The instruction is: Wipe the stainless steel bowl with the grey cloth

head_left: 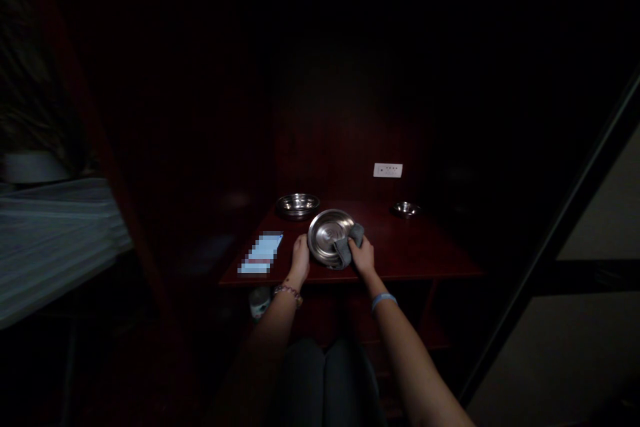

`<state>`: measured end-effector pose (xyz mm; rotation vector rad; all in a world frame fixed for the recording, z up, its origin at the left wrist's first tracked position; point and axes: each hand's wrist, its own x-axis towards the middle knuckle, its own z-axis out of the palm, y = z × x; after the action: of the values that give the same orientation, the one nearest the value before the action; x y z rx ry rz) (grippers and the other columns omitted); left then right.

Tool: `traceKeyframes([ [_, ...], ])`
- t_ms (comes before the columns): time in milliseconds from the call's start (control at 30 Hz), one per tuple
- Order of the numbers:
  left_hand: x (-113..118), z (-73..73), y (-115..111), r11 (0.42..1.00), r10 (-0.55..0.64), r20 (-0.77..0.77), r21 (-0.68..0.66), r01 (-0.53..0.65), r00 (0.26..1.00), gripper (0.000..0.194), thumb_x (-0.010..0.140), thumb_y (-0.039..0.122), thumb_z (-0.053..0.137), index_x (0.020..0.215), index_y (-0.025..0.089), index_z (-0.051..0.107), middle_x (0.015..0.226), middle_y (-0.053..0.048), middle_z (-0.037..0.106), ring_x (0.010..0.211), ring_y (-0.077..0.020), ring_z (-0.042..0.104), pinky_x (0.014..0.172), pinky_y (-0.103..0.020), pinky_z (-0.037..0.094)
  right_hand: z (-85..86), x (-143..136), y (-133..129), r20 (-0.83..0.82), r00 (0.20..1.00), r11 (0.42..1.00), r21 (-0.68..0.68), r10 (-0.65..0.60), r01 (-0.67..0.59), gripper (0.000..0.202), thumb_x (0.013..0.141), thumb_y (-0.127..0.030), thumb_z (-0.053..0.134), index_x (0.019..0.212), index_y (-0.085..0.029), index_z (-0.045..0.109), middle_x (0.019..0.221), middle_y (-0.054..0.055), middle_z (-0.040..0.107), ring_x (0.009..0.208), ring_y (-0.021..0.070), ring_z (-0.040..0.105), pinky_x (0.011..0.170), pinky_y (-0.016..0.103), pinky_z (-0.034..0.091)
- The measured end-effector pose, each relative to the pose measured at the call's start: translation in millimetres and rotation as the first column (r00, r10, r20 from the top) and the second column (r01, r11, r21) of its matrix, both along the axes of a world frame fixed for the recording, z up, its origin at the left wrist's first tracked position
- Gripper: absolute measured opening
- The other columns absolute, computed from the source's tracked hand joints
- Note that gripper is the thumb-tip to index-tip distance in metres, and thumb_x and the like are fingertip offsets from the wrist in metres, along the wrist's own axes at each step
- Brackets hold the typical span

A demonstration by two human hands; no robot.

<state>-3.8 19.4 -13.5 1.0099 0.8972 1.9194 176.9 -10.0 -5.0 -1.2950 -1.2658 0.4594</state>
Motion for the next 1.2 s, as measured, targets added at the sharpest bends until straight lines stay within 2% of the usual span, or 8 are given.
traceKeyframes([
  [267,1.9,4.0,-4.1,0.999,-0.03,0.03,-0.011,0.031,0.999,0.032,0.077,0.048,0.068,0.082,0.016,0.065,0.084,-0.004,0.068,0.084,-0.018,0.06,0.091,-0.035,0.045,-0.1,0.6,0.4,0.004,1.0,1.0,0.006,-0.004,0.004,0.034,0.083,-0.042,0.059,0.101,-0.016,0.071,0.098,0.011,0.075,0.091,0.0238,0.069,0.084,0.032,0.052],
  [400,1.1,4.7,-6.3,0.997,-0.07,0.012,0.01,0.07,0.997,0.035,0.073,0.046,0.072,0.087,0.015,0.069,0.091,-0.007,0.07,0.088,-0.0195,0.061,0.091,-0.036,0.046,0.2,0.4,-0.3,-0.001,1.0,1.0,0.013,-0.003,0.003,0.034,0.083,-0.042,0.059,0.101,-0.016,0.072,0.098,0.011,0.075,0.091,0.0237,0.069,0.084,0.032,0.052],
  [500,1.0,6.9,-9.8,0.996,-0.091,-0.01,0.009,0.091,0.996,0.034,0.073,0.045,0.072,0.085,0.014,0.07,0.088,-0.007,0.071,0.085,-0.0196,0.062,0.089,-0.036,0.047,0.5,0.3,-0.9,-0.005,1.0,1.0,0.007,-0.007,0.007,0.035,0.083,-0.042,0.059,0.102,-0.016,0.071,0.098,0.011,0.075,0.091,0.0237,0.069,0.085,0.032,0.052],
  [867,3.6,10.5,-13.1,0.998,-0.054,-0.007,-0.016,0.054,0.999,0.026,0.081,0.043,0.065,0.076,0.018,0.065,0.078,-0.003,0.066,0.077,-0.0174,0.059,0.082,-0.032,0.047,0.2,0.2,-0.4,0.002,1.0,1.0,0.003,-0.003,0.003,0.032,0.084,-0.042,0.059,0.1,-0.017,0.072,0.098,0.011,0.075,0.091,0.0237,0.069,0.084,0.031,0.052],
  [1200,3.1,11.5,-12.7,0.999,-0.045,0.002,-0.013,0.045,0.999,0.031,0.077,0.047,0.068,0.075,0.016,0.065,0.076,-0.001,0.066,0.076,-0.0161,0.058,0.081,-0.031,0.047,1.1,0.2,-0.5,0.011,1.0,1.0,-0.008,-0.012,0.012,0.034,0.084,-0.042,0.059,0.102,-0.016,0.071,0.098,0.01,0.075,0.091,0.024,0.069,0.084,0.031,0.052],
])
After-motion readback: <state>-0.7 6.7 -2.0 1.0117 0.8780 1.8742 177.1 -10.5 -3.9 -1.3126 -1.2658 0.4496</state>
